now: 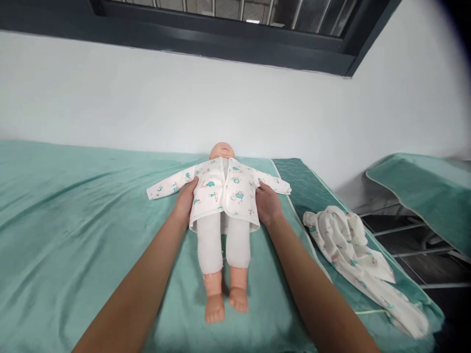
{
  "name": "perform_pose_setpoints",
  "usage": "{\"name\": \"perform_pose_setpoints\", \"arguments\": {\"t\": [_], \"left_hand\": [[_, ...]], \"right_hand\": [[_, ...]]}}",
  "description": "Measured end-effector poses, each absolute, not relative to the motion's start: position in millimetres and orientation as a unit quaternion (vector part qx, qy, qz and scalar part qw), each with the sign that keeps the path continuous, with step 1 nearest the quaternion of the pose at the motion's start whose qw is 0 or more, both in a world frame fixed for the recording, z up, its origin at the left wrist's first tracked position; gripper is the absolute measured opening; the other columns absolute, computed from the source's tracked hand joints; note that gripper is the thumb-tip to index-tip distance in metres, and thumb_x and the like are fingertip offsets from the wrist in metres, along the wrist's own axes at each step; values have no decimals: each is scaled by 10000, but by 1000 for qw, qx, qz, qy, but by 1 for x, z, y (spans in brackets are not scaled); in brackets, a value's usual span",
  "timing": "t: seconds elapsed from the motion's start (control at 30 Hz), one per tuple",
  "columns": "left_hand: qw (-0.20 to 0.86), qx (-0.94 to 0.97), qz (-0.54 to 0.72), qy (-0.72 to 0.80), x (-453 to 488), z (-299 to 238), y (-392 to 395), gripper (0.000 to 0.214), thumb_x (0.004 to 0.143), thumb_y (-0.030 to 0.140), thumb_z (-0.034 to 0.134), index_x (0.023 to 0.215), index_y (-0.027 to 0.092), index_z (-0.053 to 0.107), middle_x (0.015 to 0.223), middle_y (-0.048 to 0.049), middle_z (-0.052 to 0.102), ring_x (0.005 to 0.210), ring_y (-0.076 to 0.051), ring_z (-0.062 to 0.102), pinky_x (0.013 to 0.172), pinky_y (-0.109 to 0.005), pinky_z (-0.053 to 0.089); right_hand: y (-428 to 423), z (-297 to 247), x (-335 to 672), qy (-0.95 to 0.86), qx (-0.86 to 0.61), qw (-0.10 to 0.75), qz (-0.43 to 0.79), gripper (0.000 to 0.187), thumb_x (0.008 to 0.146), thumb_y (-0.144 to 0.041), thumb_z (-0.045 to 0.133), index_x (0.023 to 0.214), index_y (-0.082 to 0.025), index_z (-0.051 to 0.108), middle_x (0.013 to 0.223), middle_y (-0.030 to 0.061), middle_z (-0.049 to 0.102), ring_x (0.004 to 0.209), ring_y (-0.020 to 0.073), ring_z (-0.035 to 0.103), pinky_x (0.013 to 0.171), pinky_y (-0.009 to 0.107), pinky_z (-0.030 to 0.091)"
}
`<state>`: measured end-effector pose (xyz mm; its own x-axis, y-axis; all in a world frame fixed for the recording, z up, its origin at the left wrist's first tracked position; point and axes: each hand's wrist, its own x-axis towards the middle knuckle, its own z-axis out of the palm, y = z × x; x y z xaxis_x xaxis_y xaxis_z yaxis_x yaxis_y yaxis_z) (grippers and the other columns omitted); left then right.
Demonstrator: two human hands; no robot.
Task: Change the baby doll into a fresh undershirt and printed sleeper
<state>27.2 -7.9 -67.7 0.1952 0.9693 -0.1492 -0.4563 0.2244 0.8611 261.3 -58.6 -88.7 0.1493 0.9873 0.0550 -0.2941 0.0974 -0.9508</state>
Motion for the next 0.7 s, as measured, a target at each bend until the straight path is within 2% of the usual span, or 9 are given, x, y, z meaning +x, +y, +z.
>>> {"name": "perform_pose_setpoints", "arguments": {"t": [0.13, 0.27, 0.37, 0.5, 0.53, 0.6, 0.7], "left_hand": [[662, 340, 556, 369, 24, -67, -17, 529, 833, 424, 578, 1232, 77, 562, 1030, -113, 653, 945, -155, 640, 889, -287, 547], [553, 360, 616, 431, 17, -72, -35, 578, 788, 363, 609, 1306, 136, 488, 1205, -105, 592, 956, -118, 610, 827, -238, 529], [449, 437, 605, 491, 9, -79, -61, 530, 766, 361, 640, 1253, 181, 532, 1272, -76, 556, 972, -91, 591, 804, -187, 497], [380, 566, 522, 513, -4, -82, -106, 461, 838, 442, 559, 1231, 201, 555, 1179, -65, 594, 944, -97, 585, 814, -212, 483], [361, 587, 509, 516, -7, -82, -117, 441, 852, 441, 538, 1218, 196, 560, 1182, -67, 590, 973, -104, 583, 843, -224, 482], [318, 621, 493, 521, -12, -82, -133, 402, 867, 426, 516, 1181, 183, 574, 1206, -69, 571, 1048, -117, 568, 903, -242, 473], [265, 659, 490, 505, -18, -81, -144, 389, 872, 406, 509, 1179, 173, 568, 1235, -74, 544, 1132, -127, 529, 957, -257, 460]], "right_hand": [[-76, -95, 255, -326, -431, 672, 507, 463, 830, -465, 437, 1197, -182, 438, 1310, 89, 534, 1193, 116, 566, 1063, 339, 502], [-127, -102, 248, -299, -448, 711, 452, 667, 774, -410, 576, 1341, -244, 266, 1422, 94, 434, 1250, 113, 532, 1054, 343, 498], [-169, -98, 268, -368, -572, 676, 284, 591, 771, -417, 551, 1288, -186, 379, 1327, 110, 515, 1178, 122, 561, 1005, 317, 497], [-211, -80, 336, -354, -674, 634, 132, 489, 751, -385, 519, 1175, -145, 472, 1214, 105, 554, 1068, 123, 547, 1029, 319, 434], [-220, -75, 354, -343, -704, 613, 102, 473, 739, -372, 529, 1148, -138, 491, 1157, 102, 566, 1021, 128, 536, 1025, 332, 417], [-236, -70, 382, -343, -756, 552, 74, 364, 656, -308, 598, 961, -112, 561, 978, 89, 588, 916, 135, 505, 1014, 345, 383], [-257, -72, 404, -360, -801, 474, 67, 281, 580, -259, 661, 797, -98, 585, 856, 77, 579, 842, 126, 479, 950, 294, 377]]}}
